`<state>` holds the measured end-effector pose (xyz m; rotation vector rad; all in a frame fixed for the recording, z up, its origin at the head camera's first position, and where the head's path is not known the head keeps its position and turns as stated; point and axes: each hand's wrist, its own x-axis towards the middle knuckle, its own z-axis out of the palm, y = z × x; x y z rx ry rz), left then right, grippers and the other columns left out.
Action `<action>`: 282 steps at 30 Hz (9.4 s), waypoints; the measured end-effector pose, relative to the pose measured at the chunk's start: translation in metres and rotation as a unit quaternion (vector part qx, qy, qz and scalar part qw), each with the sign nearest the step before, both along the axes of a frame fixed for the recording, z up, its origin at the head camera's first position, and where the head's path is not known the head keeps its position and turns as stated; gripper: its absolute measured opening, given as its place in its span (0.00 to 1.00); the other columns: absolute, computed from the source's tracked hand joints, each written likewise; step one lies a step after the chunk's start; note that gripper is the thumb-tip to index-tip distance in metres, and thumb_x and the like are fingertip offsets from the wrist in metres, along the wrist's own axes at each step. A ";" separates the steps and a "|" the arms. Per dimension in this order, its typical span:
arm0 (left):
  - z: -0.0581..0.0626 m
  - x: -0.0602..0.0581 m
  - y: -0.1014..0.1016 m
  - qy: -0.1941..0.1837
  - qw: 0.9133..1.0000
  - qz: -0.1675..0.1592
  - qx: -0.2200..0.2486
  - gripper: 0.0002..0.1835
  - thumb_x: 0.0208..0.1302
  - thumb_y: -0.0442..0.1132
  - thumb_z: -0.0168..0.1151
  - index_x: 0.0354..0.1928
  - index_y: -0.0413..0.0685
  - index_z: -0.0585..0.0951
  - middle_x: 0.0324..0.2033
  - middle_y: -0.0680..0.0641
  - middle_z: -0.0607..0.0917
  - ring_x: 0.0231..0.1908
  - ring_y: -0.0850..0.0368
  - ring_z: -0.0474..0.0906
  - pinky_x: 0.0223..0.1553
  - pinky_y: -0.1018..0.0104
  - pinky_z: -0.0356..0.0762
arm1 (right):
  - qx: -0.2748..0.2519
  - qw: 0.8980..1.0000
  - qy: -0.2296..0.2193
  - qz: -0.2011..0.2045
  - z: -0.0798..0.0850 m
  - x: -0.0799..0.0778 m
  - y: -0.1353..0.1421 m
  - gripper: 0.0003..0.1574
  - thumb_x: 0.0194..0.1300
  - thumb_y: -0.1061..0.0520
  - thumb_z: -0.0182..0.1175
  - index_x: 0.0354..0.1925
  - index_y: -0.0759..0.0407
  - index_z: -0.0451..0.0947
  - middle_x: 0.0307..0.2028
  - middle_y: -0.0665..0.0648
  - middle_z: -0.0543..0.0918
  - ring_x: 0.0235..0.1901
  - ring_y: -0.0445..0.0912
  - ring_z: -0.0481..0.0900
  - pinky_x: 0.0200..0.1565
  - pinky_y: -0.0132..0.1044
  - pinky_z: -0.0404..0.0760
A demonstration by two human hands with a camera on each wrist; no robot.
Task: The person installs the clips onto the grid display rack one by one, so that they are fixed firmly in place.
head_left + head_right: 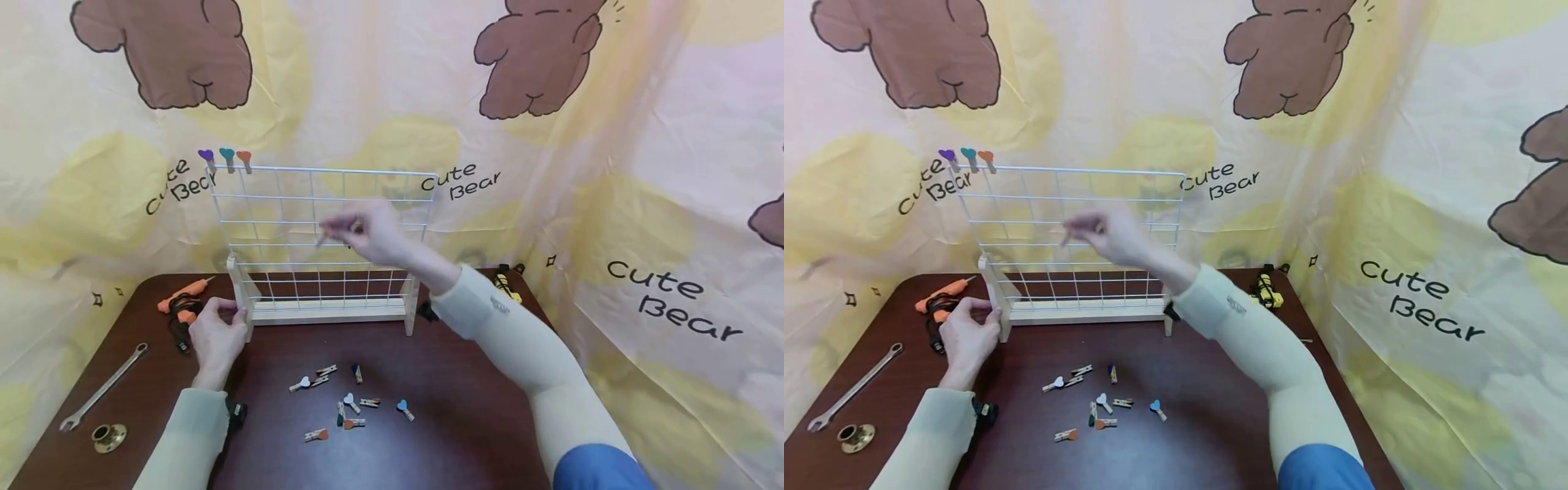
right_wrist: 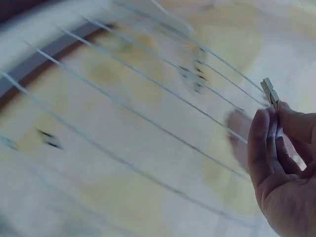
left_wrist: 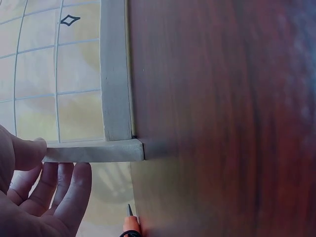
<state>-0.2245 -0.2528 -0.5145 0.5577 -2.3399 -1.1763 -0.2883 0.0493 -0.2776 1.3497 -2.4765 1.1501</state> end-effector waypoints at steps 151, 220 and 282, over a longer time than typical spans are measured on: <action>-0.004 -0.003 0.000 0.012 1.000 0.003 -0.013 0.13 0.71 0.40 0.67 0.51 0.40 0.83 0.46 0.33 0.89 0.47 0.34 0.82 0.51 0.41 0.74 | 0.025 0.992 -0.126 0.014 -0.100 0.004 0.028 0.11 0.66 0.60 0.72 0.46 0.62 0.91 0.35 0.49 0.92 0.33 0.39 0.89 0.37 0.34 0.87; -0.009 -0.005 -0.001 0.028 0.999 0.001 -0.029 0.13 0.71 0.41 0.67 0.51 0.40 0.84 0.44 0.33 0.89 0.46 0.35 0.82 0.45 0.43 0.72 | 0.091 0.983 -0.156 0.013 -0.232 0.055 0.089 0.09 0.64 0.64 0.73 0.39 0.50 0.90 0.28 0.44 0.90 0.24 0.31 0.84 0.27 0.31 0.84; -0.011 -0.004 0.001 0.032 0.999 0.002 -0.028 0.13 0.70 0.40 0.67 0.50 0.40 0.84 0.44 0.33 0.90 0.44 0.35 0.83 0.45 0.42 0.74 | -0.210 0.948 0.235 -0.045 0.009 -0.024 0.000 0.16 0.68 0.58 0.72 0.50 0.68 0.87 0.44 0.63 0.92 0.37 0.50 0.91 0.43 0.37 0.87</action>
